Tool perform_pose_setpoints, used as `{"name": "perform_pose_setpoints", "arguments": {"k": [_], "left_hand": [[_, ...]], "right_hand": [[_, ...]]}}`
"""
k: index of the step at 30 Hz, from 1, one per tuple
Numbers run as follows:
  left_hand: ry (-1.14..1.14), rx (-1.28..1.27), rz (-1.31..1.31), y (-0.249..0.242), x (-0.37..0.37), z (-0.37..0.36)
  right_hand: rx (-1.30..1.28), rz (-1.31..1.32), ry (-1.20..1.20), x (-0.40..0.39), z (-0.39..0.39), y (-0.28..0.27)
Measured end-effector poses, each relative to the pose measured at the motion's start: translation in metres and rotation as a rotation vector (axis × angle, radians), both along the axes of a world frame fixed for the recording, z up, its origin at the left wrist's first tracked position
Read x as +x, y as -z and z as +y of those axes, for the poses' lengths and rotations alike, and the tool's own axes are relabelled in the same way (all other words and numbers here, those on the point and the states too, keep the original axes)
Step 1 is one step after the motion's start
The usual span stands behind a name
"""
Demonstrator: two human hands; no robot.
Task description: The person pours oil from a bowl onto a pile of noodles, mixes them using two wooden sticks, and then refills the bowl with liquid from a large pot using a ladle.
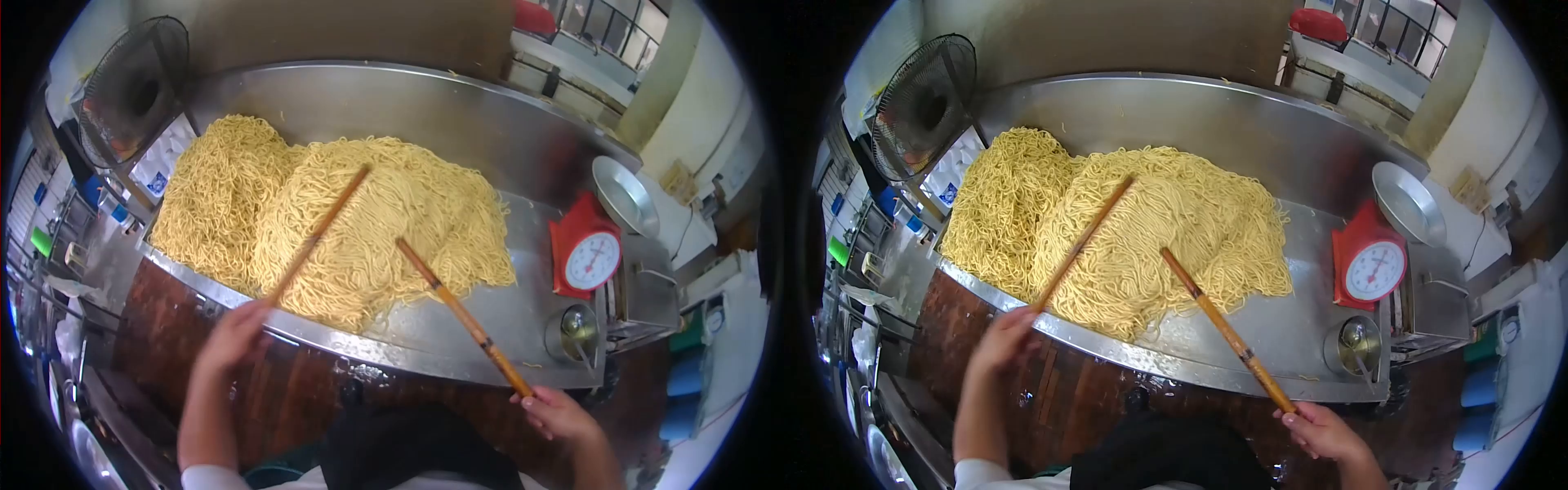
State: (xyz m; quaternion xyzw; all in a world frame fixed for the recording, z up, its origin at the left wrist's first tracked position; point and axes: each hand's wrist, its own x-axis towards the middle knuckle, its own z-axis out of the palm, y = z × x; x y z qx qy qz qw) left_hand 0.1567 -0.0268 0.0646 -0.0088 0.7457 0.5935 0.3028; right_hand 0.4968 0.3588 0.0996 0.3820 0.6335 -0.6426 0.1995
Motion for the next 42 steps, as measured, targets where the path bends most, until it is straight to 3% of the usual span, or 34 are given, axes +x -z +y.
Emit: {"name": "perform_pose_setpoints", "arguments": {"k": [1, 3, 4, 5, 6, 8, 10, 14, 16, 17, 20, 24, 28, 30, 32, 34, 36, 37, 38, 40, 42], "left_hand": [[0.104, -0.068, 0.046, -0.029, -0.012, -0.046], [0.215, -0.344, 0.15, -0.084, -0.028, -0.093], [0.209, -0.328, 0.149, -0.083, -0.041, -0.089], [0.346, -0.511, 0.3, -0.078, -0.053, -0.077], [0.484, -0.699, 0.459, -0.068, -0.064, -0.068], [0.575, -0.616, 0.466, -0.006, -0.102, -0.029], [0.582, -0.634, 0.476, 0.0, -0.105, 0.021], [0.562, -0.509, 0.448, 0.018, -0.098, 0.069], [0.599, -0.561, 0.699, 0.018, -0.09, 0.089], [0.601, -0.579, 0.696, 0.008, -0.083, 0.105], [0.802, -0.976, 0.912, -0.04, -0.06, 0.181], [1.085, -1.213, 1.079, -0.054, -0.076, 0.285], [1.31, -1.312, 1.183, -0.097, -0.059, 0.374], [1.379, -1.539, 1.28, -0.102, -0.046, 0.403], [1.427, -1.537, 1.324, -0.112, -0.028, 0.409], [1.46, -1.55, 1.352, -0.113, -0.023, 0.407], [1.42, -1.504, 1.341, -0.114, -0.029, 0.396], [1.407, -1.52, 1.339, -0.11, -0.038, 0.386], [1.335, -1.454, 1.238, -0.103, -0.051, 0.37], [1.198, -1.356, 1.053, -0.105, -0.074, 0.327], [1.06, -1.259, 0.886, -0.141, -0.089, 0.262]], "right_hand": [[-0.06, -0.098, -0.007, -0.012, -0.01, -0.001], [-0.043, 0.012, -0.068, -0.069, -0.039, 0.037], [-0.09, 0.092, -0.087, -0.105, -0.049, 0.054], [-0.094, 0.235, -0.088, -0.147, -0.063, 0.069], [-0.143, 0.261, -0.065, -0.197, -0.085, 0.047], [-0.327, 0.352, 0.024, -0.277, -0.109, 0.045], [-0.404, 0.38, 0.077, -0.315, -0.126, 0.022], [-0.525, 0.355, 0.161, -0.278, -0.087, 0.024], [-0.608, 0.322, 0.183, -0.231, -0.046, 0.044], [-0.629, 0.341, 0.191, -0.203, -0.025, 0.053], [-0.649, 0.325, 0.222, -0.116, 0.02, 0.063], [-0.273, 0.259, 0.243, 0.006, 0.038, 0.035], [-0.379, 0.201, 0.268, 0.137, 0.04, 0.013], [-0.451, 0.215, 0.347, 0.168, 0.014, 0.025], [-0.595, 0.028, 0.421, 0.156, -0.016, 0.043], [-0.711, 0.112, 0.651, 0.109, -0.047, 0.078], [-0.673, 0.277, 0.716, 0.042, -0.062, 0.098], [-0.817, 0.331, 0.688, 0.016, -0.053, 0.116], [-0.96, 0.379, 0.654, -0.011, -0.044, 0.124], [-0.915, 0.324, 0.653, -0.069, -0.021, 0.101], [-0.799, 0.393, 0.558, -0.123, -0.006, 0.097]]}}
